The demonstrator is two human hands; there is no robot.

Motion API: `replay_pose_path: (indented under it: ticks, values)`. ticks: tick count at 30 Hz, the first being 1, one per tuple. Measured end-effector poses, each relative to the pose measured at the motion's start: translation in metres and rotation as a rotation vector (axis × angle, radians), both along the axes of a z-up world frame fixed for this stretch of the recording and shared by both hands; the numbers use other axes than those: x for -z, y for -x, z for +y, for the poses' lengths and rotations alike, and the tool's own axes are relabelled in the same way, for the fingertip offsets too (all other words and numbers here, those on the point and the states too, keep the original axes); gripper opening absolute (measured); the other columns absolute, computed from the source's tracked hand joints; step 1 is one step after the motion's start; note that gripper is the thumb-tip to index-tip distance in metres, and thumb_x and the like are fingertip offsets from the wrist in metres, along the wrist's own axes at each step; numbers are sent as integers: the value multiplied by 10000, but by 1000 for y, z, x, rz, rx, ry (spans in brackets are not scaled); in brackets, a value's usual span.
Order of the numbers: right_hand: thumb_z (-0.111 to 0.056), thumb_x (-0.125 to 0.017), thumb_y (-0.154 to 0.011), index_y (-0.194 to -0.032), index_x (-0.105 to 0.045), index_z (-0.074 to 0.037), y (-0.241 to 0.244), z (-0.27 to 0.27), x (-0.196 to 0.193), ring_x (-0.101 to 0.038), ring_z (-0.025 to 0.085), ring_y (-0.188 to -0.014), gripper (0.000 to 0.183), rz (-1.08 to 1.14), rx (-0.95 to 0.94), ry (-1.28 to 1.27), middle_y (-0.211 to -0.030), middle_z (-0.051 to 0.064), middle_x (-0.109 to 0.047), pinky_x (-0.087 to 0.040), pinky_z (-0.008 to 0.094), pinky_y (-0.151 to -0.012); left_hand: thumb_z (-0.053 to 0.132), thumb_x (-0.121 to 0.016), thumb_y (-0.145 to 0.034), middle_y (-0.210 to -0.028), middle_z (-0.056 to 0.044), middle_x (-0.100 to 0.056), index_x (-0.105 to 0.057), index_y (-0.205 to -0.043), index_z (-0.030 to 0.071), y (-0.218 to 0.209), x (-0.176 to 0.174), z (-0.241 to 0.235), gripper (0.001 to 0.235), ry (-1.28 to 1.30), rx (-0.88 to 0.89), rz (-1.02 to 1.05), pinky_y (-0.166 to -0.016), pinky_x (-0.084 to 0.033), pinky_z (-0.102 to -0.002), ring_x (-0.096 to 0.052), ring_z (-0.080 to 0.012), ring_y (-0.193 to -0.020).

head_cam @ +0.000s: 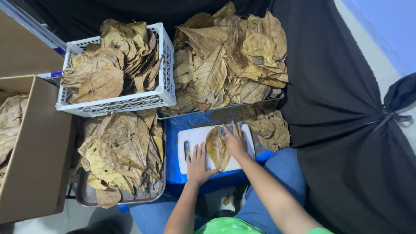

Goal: The person sits on a low stool and cleans dried leaves by rubbing them with a cloth on a white cutting board. They pick up leaves from a tray, wipe them, and place them into a white basket.

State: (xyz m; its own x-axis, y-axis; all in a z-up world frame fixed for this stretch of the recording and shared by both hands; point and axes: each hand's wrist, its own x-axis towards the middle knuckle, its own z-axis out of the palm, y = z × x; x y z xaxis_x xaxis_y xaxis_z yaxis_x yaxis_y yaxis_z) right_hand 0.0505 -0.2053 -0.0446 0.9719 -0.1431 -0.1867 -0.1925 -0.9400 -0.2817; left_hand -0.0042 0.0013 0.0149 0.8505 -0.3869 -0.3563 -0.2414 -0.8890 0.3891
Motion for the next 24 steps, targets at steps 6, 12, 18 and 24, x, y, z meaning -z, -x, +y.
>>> replay_pose_path:
  ticks: [6,12,18,24]
  values:
    - [-23,-684,-831,-1484,-533,-153,2,12,-34,-219,441,-1548,682,-243,-189,116,-1631,216,-283,-249,623,-1203,678,-735,-708,-1701,26,-117,-135,-1632,195,-4,2,-4,1203,65,-74,37,-1247,-134,-565,-64,-229,-1578]
    - [-191,-872,-663,-1066,-686,-171,-37,33,48,-543,204,-1243,445,-257,-906,315,-1130,-15,-621,-282,566,-1219,515,-748,-817,-1562,54,-234,-436,-1395,190,0,38,-26,732,154,-344,49,-1196,-191,-582,-174,-217,-1492]
    - [-182,-754,-815,-760,-639,-210,-32,30,13,-602,169,-1053,131,-458,-797,-50,-838,-71,-599,-367,490,-1196,317,-736,-897,-954,130,-598,-590,-1125,271,7,87,-32,275,347,-485,6,-1030,-355,-422,-625,-134,-1039]
    - [-89,-759,-688,-1147,-748,-205,-1,2,-9,-600,262,-1181,473,-845,-385,-86,-1157,27,-672,-453,485,-1116,35,-665,-790,-889,-14,-530,-592,-1351,240,18,70,-19,602,265,-275,-593,-726,-515,-380,-617,-251,-848]
